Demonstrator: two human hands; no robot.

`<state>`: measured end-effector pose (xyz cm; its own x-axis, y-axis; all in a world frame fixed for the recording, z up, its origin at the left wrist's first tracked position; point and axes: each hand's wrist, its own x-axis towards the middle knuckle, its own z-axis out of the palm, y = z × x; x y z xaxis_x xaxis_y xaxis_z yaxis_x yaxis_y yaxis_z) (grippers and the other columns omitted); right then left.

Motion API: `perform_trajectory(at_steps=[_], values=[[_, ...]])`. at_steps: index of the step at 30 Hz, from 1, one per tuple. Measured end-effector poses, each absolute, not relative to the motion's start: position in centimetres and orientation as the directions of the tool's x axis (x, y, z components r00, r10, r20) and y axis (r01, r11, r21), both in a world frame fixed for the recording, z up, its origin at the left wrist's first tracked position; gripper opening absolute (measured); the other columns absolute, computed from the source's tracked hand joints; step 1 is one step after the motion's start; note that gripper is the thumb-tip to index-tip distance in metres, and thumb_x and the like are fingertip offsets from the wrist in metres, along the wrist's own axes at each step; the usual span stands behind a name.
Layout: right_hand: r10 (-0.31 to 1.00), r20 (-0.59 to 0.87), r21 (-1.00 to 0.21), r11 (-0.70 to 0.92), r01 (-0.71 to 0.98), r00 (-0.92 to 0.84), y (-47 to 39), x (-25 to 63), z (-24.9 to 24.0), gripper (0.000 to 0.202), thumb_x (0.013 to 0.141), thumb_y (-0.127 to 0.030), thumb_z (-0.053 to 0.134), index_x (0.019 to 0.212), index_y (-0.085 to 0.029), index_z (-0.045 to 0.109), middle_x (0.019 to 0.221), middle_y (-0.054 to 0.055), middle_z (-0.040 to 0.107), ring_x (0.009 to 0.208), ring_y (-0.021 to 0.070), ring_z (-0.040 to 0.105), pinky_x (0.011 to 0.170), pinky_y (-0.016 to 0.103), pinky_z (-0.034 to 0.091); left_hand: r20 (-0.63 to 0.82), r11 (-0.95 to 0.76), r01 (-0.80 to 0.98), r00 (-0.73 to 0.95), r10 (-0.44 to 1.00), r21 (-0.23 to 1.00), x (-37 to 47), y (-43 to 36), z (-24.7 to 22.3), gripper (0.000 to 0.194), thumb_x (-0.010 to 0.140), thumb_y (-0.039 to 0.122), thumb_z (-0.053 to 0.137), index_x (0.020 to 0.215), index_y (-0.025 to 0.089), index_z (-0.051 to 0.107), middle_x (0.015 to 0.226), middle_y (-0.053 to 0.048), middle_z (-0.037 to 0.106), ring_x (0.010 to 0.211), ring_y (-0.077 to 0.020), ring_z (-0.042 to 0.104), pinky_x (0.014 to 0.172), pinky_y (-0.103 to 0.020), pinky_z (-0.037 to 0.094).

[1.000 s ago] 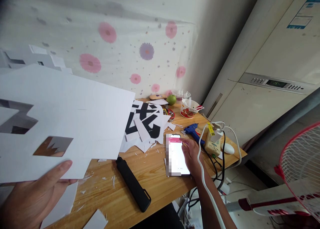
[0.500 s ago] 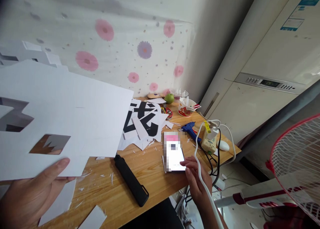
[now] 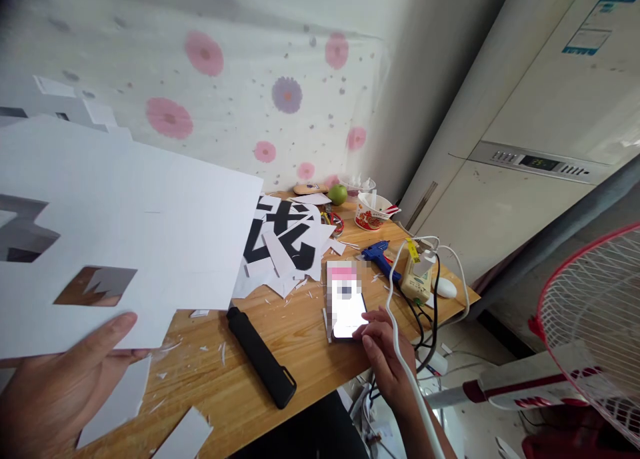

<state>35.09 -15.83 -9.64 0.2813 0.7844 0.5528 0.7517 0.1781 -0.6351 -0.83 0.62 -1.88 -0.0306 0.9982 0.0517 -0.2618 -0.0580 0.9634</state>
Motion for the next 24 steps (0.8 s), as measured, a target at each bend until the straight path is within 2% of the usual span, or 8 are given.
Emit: perform_trajectory(at_steps=[4,6,10,19,24], values=[[0.763,0.544,-0.638,0.107,0.762,0.348,-14.8,35.2,-9.5,0.012,0.093,-0.030,0.051,0.098,-0.025,0.060,0.106,0.007,0.071,0.112,0.0254,0.060,0.095,0.044,0.049,0.005,-0.018,-0.267,-0.048,0.999,0.964,-1.1,0.8,-2.4,0.040,0.060,0.025,0.087,0.097,0.026,0.073,0.091,-0.002,0.074,0.081,-0.0225,0.067,0.051,-0.026,0.059],[0.765,0.545,-0.619,0.091,0.780,0.343,-14.2,35.7,-9.4,0.011,0.093,-0.030,0.051,0.101,-0.025,0.057,0.114,0.008,0.070,0.113,0.0251,0.060,0.093,0.043,0.050,-0.015,-0.004,-0.278,-0.067,0.998,0.961,-1.2,0.8,-2.4,0.049,0.058,0.025,0.088,0.104,0.029,0.072,0.091,0.000,0.074,0.080,-0.0221,0.067,0.051,-0.026,0.059],[0.778,0.538,-0.591,0.073,0.803,0.325,-13.5,36.6,-8.9,0.009,0.093,-0.029,0.051,0.100,-0.025,0.056,0.110,0.007,0.072,0.114,0.0260,0.060,0.097,0.046,0.047,-0.008,-0.017,-0.274,-0.091,0.996,0.961,-1.3,0.9,-2.5,0.060,0.058,0.024,0.088,0.113,0.032,0.067,0.094,0.002,0.073,0.080,-0.0207,0.067,0.050,-0.024,0.058],[0.825,0.513,-0.583,0.132,0.801,0.238,-12.4,35.2,-7.4,0.007,0.089,-0.029,0.056,0.092,-0.026,0.062,0.103,0.006,0.073,0.110,0.0264,0.062,0.090,0.043,0.051,-0.042,0.018,-0.274,-0.082,0.996,0.962,-1.3,0.6,-2.4,0.056,0.062,0.026,0.086,0.113,0.030,0.066,0.106,-0.001,0.071,0.091,-0.0241,0.066,0.052,-0.028,0.060],[0.776,0.555,-0.629,0.154,0.762,0.301,-12.9,36.0,-8.1,0.008,0.091,-0.029,0.052,0.096,-0.024,0.057,0.109,0.009,0.072,0.110,0.0251,0.064,0.092,0.042,0.051,0.011,-0.024,-0.278,-0.047,0.999,0.960,-0.9,0.6,-2.0,0.042,0.063,0.025,0.086,0.102,0.026,0.070,0.098,-0.001,0.071,0.082,-0.0197,0.063,0.050,-0.024,0.057]])
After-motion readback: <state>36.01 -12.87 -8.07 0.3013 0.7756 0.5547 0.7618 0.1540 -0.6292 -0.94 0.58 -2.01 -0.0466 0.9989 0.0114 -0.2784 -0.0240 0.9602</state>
